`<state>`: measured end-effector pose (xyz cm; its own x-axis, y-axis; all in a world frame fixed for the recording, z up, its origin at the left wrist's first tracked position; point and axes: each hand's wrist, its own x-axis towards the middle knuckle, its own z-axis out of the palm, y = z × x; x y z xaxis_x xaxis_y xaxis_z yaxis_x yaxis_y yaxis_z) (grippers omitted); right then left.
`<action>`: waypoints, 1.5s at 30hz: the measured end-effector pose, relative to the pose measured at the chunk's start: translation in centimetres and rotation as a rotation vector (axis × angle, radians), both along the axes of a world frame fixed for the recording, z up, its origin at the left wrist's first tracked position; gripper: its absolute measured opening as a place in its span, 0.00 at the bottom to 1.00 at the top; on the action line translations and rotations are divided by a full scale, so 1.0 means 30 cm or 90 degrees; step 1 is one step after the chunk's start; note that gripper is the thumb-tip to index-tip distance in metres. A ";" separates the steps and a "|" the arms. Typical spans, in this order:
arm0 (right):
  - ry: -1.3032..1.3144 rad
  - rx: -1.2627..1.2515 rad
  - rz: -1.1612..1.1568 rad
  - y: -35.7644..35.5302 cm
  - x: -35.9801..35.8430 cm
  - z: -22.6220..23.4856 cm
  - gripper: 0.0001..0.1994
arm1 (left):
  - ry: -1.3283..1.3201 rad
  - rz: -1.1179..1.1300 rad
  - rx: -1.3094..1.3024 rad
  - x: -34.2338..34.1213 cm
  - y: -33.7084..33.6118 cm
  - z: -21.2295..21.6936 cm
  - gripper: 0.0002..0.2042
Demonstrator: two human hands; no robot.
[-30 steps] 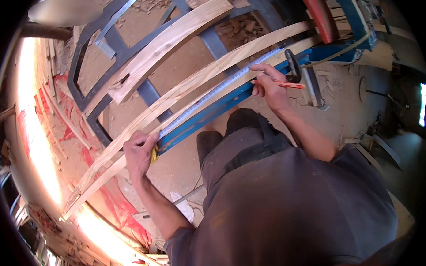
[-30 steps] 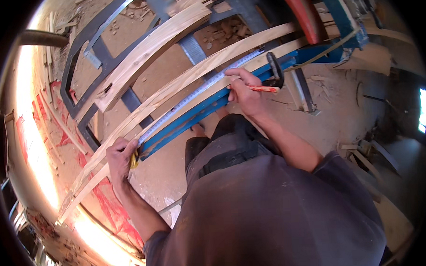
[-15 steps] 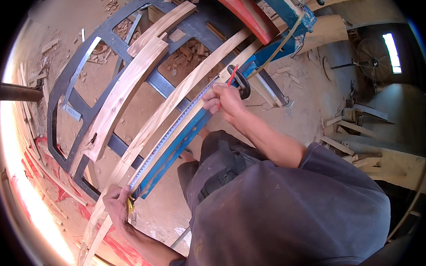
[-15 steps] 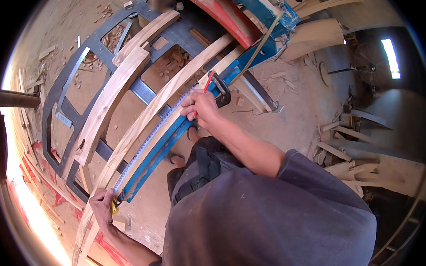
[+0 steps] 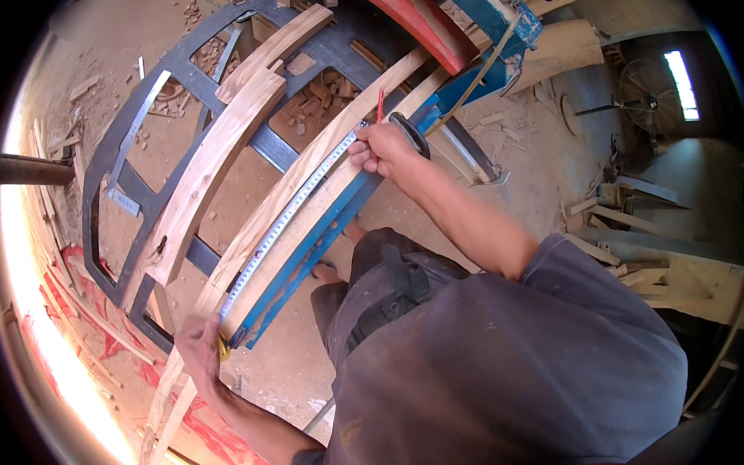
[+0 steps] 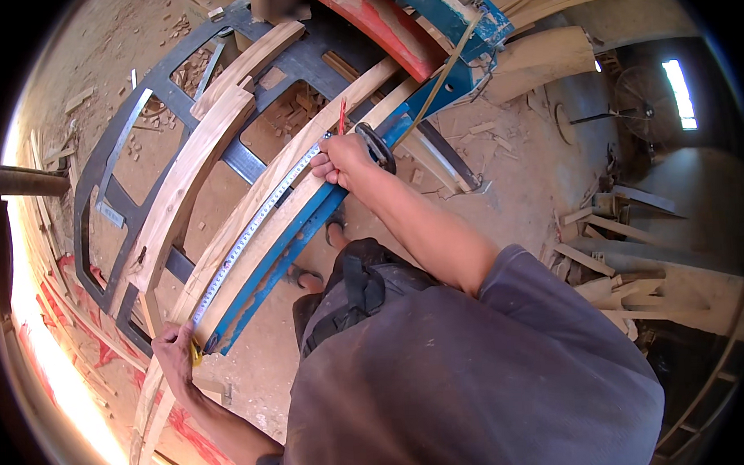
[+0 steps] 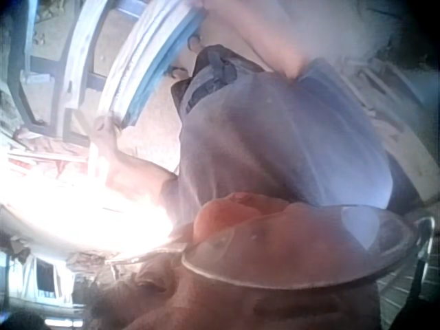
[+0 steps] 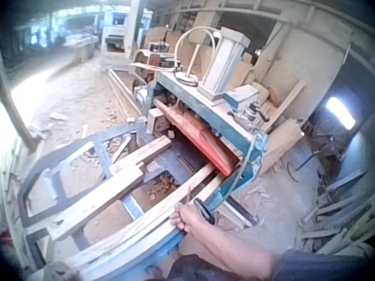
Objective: The person uses a tape measure and a pencil to mark lengths on wooden planks, then uses a square tool to draw straight lines across the wood before operating a machinery control panel.
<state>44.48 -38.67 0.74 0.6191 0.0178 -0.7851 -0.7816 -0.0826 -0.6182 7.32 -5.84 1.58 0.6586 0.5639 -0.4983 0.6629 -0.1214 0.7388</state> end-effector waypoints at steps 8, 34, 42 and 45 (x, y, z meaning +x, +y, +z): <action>0.010 -0.037 0.010 0.008 0.028 -0.006 0.07 | -0.006 -0.027 0.063 0.014 -0.008 -0.013 0.16; -0.022 -0.076 0.036 0.010 0.051 -0.016 0.05 | 0.084 0.056 0.160 0.061 -0.078 0.010 0.17; -0.030 -0.070 0.042 0.006 0.051 -0.025 0.06 | 0.125 0.073 0.176 0.075 -0.094 0.016 0.19; -0.033 -0.091 0.042 0.014 0.045 -0.009 0.07 | 0.128 0.061 0.212 0.074 -0.098 0.002 0.19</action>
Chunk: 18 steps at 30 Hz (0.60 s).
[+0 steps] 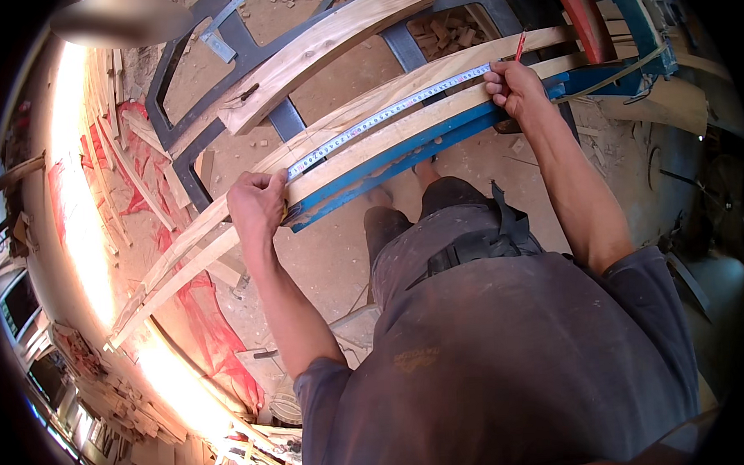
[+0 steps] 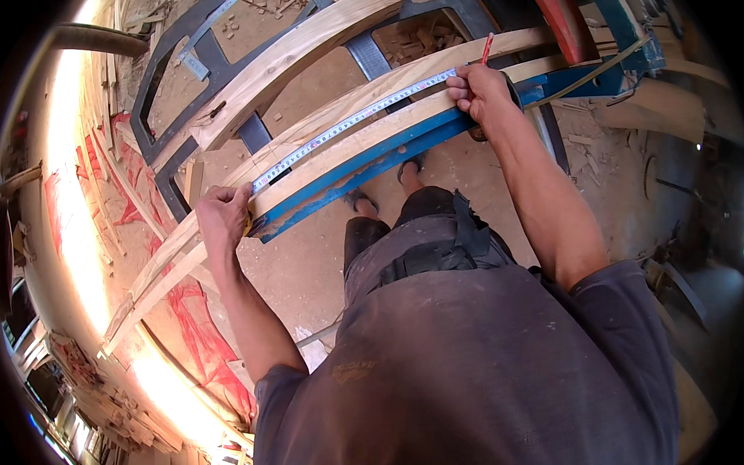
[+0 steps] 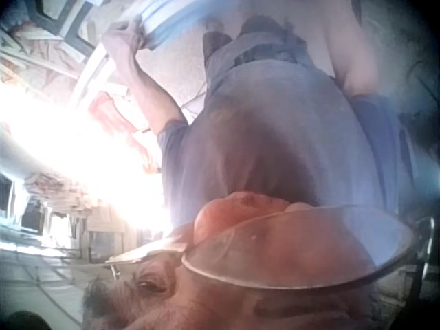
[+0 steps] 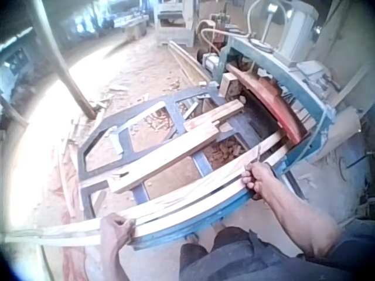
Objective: The person uses a tape measure and a pencil to mark lengths on wooden planks, then uses a square tool to draw straight lines across the wood before operating a machinery control panel.
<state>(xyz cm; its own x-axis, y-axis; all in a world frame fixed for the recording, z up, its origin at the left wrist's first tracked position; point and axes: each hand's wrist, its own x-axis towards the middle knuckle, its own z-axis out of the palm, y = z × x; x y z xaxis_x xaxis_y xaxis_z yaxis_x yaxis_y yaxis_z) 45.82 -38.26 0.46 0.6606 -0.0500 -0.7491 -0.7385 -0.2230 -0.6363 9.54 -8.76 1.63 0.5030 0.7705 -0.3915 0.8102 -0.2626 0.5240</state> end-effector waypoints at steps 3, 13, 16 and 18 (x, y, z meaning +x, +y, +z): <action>0.001 -0.001 0.008 -0.003 0.002 -0.001 0.07 | 0.002 -0.005 0.027 0.002 -0.005 -0.006 0.19; -0.002 -0.018 0.018 0.002 -0.001 0.005 0.06 | 0.020 0.020 0.039 0.006 -0.016 0.001 0.18; 0.000 -0.016 0.019 0.001 0.000 0.003 0.06 | 0.010 0.018 0.043 0.004 -0.017 0.001 0.18; 0.000 -0.013 0.018 0.000 0.000 0.003 0.06 | 0.008 0.017 0.043 0.002 -0.016 -0.002 0.18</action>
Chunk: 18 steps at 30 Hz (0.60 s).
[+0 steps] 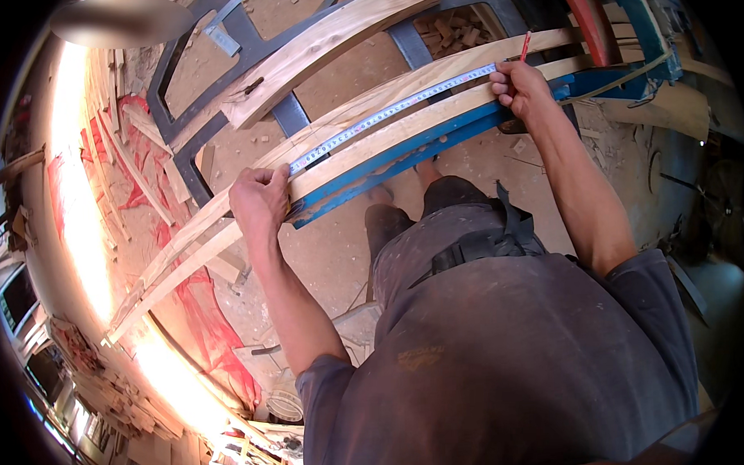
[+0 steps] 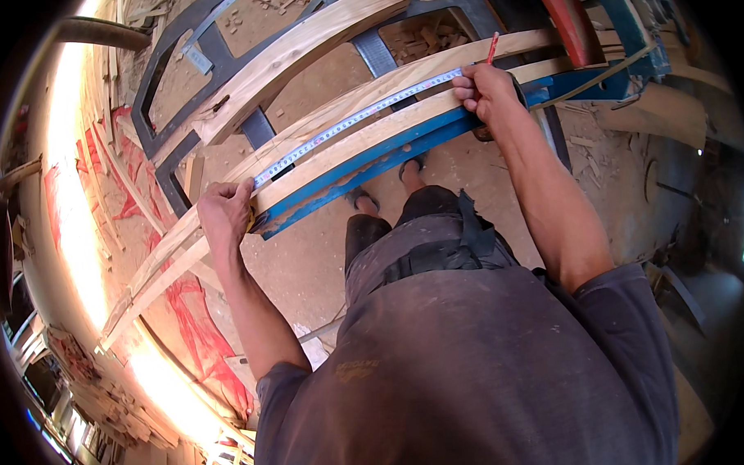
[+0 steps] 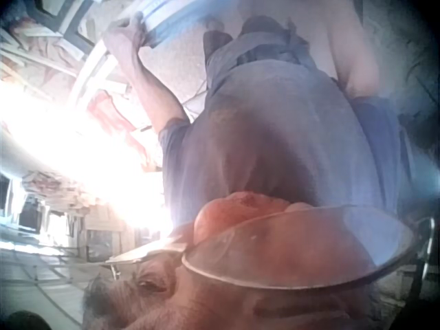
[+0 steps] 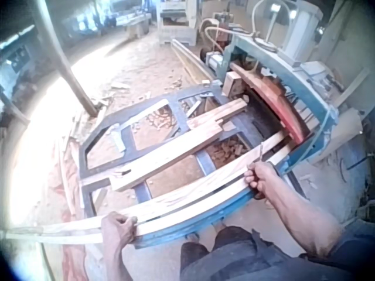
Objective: The person uses a tape measure and a pencil to mark lengths on wooden planks, then uses a square tool to draw straight lines across the wood before operating a machinery control panel.
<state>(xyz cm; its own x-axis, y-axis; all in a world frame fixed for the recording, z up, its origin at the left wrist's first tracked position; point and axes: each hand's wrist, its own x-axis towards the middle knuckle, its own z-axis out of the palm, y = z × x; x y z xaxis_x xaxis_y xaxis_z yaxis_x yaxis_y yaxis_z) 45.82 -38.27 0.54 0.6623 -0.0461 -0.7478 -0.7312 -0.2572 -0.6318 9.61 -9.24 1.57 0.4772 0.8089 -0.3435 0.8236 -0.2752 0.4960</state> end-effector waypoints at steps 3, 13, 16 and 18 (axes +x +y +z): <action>0.001 0.003 0.006 -0.003 0.002 -0.002 0.06 | 0.000 -0.005 0.001 -0.001 0.002 -0.003 0.18; -0.003 0.003 0.008 -0.001 -0.005 0.007 0.07 | 0.019 0.005 -0.003 0.010 -0.004 0.011 0.18; -0.009 0.020 0.013 -0.013 -0.005 0.012 0.07 | 0.000 0.009 -0.012 0.009 -0.005 0.020 0.19; -0.013 0.049 0.015 -0.038 -0.007 0.014 0.06 | -0.043 -0.005 -0.020 -0.012 -0.005 0.013 0.20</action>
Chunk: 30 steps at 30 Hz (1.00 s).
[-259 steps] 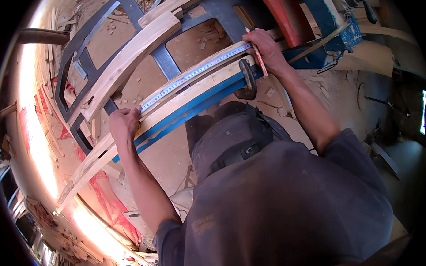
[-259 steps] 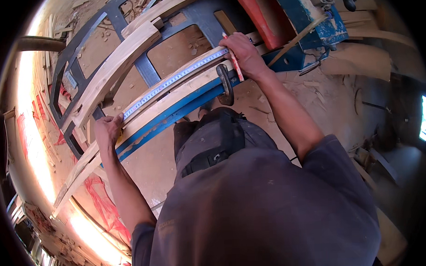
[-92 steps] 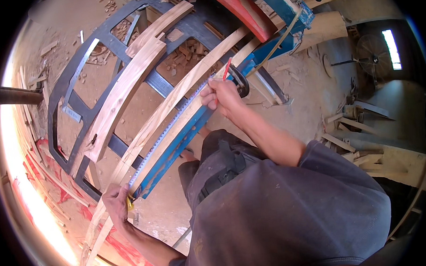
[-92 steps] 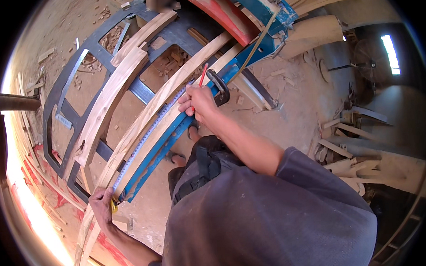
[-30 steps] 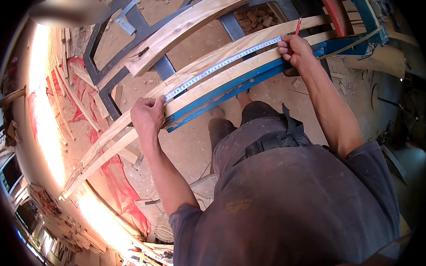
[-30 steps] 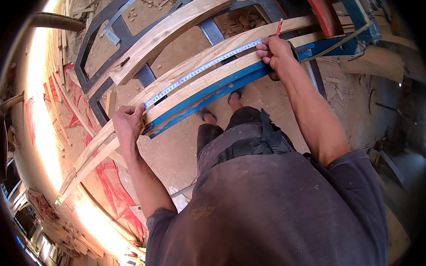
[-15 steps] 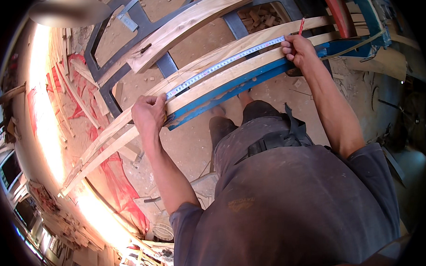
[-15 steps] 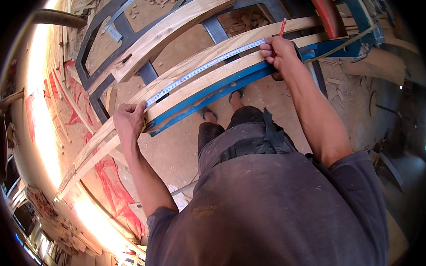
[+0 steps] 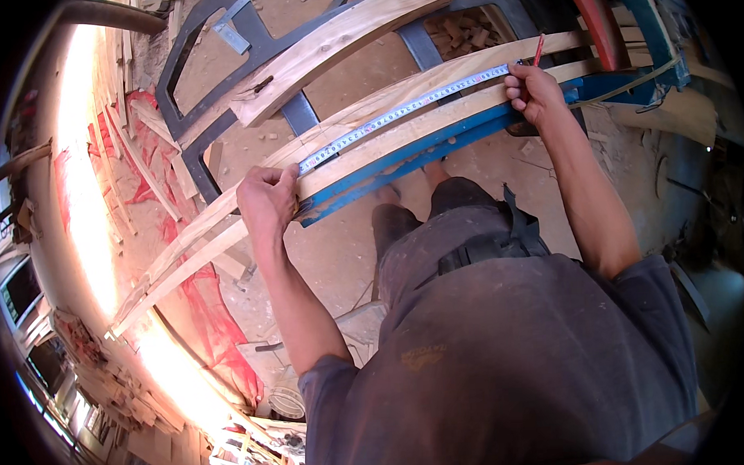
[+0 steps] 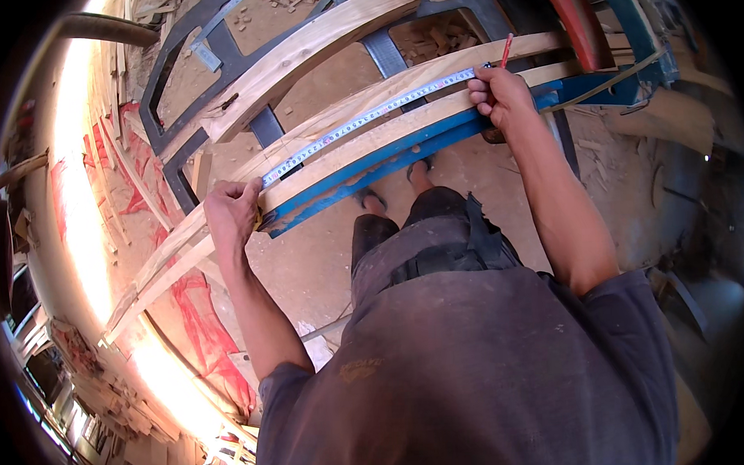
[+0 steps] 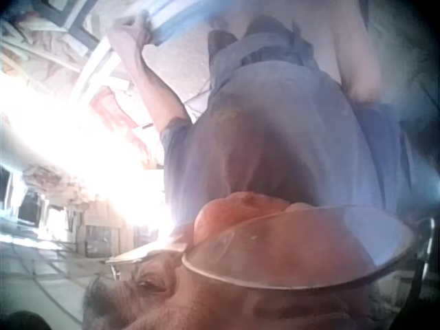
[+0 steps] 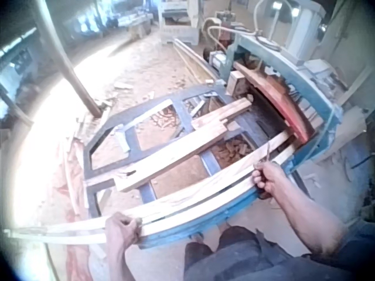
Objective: The person uses a tape measure and a pencil to mark lengths on wooden planks, then uses a square tool to draw straight lines across the wood before operating a machinery control panel.
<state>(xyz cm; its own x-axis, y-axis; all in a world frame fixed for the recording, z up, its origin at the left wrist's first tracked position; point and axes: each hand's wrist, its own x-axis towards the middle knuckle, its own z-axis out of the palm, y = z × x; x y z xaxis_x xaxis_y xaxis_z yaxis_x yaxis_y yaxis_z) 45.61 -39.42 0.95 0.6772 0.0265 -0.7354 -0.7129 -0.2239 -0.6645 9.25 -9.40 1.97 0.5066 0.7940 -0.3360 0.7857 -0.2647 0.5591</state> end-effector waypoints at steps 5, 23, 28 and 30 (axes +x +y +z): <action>-0.042 0.046 0.009 -0.072 0.089 0.013 0.05 | 0.003 -0.002 -0.005 0.073 -0.012 0.013 0.18; -0.170 -0.112 0.191 -0.024 0.032 0.092 0.09 | 0.121 -0.052 0.025 0.215 -0.004 0.024 0.19; -0.512 -0.268 0.422 -0.025 -0.010 0.035 0.12 | 0.147 -0.030 -0.003 0.231 -0.007 0.042 0.18; -0.583 -0.300 0.486 -0.015 -0.021 0.015 0.15 | 0.154 -0.023 -0.002 0.229 -0.007 0.042 0.19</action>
<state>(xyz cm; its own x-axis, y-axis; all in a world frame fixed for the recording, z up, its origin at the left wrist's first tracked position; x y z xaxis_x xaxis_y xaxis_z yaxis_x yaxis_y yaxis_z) 44.99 -39.87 1.40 0.8668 0.4955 -0.0549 0.3733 -0.7180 -0.5875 16.12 -9.60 3.23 0.4400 0.7753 -0.4530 0.8864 -0.2943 0.3573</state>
